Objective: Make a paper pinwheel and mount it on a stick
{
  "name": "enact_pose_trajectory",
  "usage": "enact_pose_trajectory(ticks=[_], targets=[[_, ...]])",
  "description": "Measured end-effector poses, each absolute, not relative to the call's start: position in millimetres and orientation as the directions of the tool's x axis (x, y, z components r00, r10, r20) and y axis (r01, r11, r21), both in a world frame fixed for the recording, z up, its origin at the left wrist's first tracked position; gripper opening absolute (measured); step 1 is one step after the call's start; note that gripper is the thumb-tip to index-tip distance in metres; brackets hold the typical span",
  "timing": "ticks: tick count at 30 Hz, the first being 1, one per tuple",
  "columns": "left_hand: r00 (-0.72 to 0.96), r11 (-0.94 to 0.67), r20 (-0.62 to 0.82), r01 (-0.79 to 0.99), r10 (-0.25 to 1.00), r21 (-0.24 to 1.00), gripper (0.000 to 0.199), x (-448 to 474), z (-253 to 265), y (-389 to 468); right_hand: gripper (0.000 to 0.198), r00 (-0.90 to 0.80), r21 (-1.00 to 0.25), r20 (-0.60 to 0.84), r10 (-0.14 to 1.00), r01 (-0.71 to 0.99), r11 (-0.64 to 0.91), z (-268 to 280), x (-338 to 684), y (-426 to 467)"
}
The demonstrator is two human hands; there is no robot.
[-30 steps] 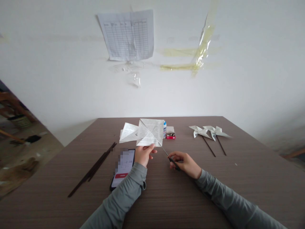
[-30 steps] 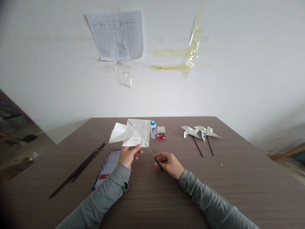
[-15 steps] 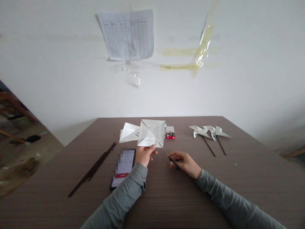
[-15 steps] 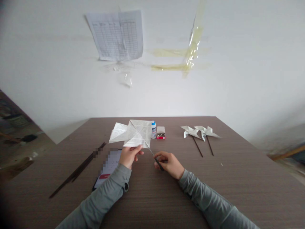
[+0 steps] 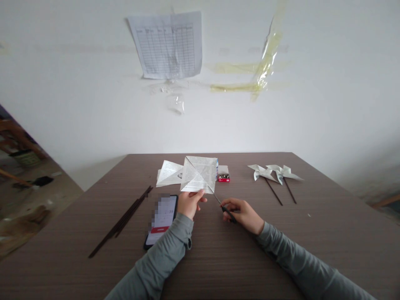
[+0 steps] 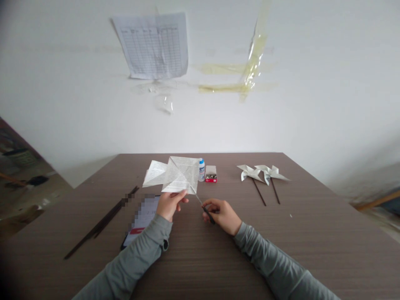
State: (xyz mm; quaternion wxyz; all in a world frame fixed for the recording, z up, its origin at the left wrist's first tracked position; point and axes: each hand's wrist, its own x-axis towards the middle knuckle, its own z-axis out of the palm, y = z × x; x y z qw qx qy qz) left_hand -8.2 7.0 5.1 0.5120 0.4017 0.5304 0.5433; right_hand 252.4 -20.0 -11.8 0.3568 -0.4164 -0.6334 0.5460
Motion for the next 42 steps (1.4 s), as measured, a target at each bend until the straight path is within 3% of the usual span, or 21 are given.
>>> enact_pose_trajectory(ticks=[10,17,27,42], targets=[[-0.178,0.106,-0.132,-0.148,0.975,0.983,0.012,-1,21,1,0.054,-0.406,-0.987,-0.007,0.914,0.149,0.059,-10,251,-22],[-0.198,0.128,-0.157,-0.154,0.968,0.980,0.020,4,34,-4,0.055,-0.400,-0.983,0.018,0.916,0.160,0.089,-12,253,-21],[-0.149,0.104,-0.121,-0.120,0.981,0.987,0.010,-3,20,0,0.052,-0.390,-0.982,0.027,0.921,0.161,0.097,-6,253,-23],[-0.115,0.103,-0.113,-0.095,0.987,0.990,0.016,-4,13,0,0.061,-0.390,-0.988,0.016,0.921,0.135,0.074,-4,250,-25]])
